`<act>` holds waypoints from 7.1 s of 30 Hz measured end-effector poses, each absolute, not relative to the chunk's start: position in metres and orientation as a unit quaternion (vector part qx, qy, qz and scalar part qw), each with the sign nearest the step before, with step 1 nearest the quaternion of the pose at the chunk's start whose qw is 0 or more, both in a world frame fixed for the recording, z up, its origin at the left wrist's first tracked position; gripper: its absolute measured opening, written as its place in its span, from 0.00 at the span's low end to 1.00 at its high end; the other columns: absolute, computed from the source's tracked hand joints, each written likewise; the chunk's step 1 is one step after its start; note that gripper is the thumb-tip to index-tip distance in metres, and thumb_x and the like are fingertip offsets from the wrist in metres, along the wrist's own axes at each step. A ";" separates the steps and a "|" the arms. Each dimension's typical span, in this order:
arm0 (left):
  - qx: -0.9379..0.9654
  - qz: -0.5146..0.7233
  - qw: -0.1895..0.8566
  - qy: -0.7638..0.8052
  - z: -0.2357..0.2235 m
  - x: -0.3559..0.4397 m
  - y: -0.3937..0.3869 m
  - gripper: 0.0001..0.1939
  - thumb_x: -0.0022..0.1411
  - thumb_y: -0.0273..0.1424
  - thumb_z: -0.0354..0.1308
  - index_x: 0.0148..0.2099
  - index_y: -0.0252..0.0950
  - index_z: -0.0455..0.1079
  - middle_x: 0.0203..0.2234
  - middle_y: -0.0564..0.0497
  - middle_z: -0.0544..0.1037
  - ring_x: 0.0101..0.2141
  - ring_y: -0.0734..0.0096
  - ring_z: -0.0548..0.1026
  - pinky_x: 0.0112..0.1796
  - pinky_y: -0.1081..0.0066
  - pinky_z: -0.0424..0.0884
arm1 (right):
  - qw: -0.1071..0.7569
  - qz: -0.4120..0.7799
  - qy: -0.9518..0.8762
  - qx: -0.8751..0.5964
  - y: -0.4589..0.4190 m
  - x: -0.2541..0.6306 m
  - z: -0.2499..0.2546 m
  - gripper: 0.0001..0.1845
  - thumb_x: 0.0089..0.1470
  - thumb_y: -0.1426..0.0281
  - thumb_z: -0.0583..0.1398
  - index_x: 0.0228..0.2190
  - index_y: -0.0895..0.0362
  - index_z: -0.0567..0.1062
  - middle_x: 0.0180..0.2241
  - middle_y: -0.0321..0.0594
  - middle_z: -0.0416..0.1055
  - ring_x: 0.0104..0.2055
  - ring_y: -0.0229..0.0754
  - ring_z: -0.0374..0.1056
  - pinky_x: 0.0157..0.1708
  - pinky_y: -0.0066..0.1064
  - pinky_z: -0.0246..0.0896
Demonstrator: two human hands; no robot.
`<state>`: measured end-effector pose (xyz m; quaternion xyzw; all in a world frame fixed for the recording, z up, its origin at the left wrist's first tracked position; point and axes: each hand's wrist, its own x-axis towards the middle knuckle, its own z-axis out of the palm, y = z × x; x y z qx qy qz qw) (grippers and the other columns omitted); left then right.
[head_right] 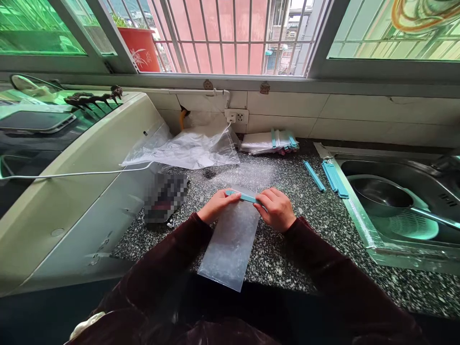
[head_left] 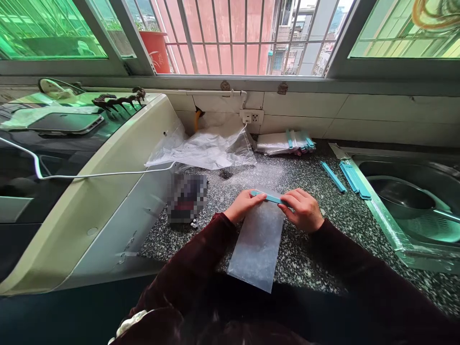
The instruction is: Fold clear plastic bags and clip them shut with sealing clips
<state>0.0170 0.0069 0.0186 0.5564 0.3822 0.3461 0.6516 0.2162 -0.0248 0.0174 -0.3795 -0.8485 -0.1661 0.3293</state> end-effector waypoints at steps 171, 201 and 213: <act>0.370 0.535 0.592 0.475 0.021 0.010 0.028 0.17 0.60 0.38 0.51 0.24 0.31 0.66 0.15 0.53 0.70 0.14 0.81 0.62 0.15 0.79 0.55 | 0.645 0.108 -0.601 -0.460 -0.018 0.240 0.029 0.09 0.49 0.65 0.62 0.33 0.56 0.71 0.32 0.40 0.75 0.34 0.41 0.72 0.36 0.37 0.71; 0.357 0.547 0.592 0.472 0.028 0.008 0.026 0.18 0.57 0.41 0.54 0.25 0.31 0.66 0.15 0.54 0.68 0.14 0.83 0.62 0.15 0.80 0.56 | 0.722 0.304 -0.448 -0.430 -0.004 0.238 0.013 0.16 0.39 0.58 0.66 0.28 0.55 0.73 0.23 0.31 0.67 0.23 0.33 0.66 0.24 0.28 0.66; 0.356 0.541 0.583 0.491 0.024 0.007 0.029 0.19 0.57 0.42 0.54 0.24 0.31 0.66 0.14 0.55 0.68 0.13 0.83 0.61 0.16 0.79 0.54 | 0.694 0.273 -0.502 -0.438 -0.004 0.242 0.008 0.15 0.43 0.59 0.65 0.32 0.54 0.73 0.24 0.33 0.69 0.24 0.34 0.66 0.24 0.29 0.66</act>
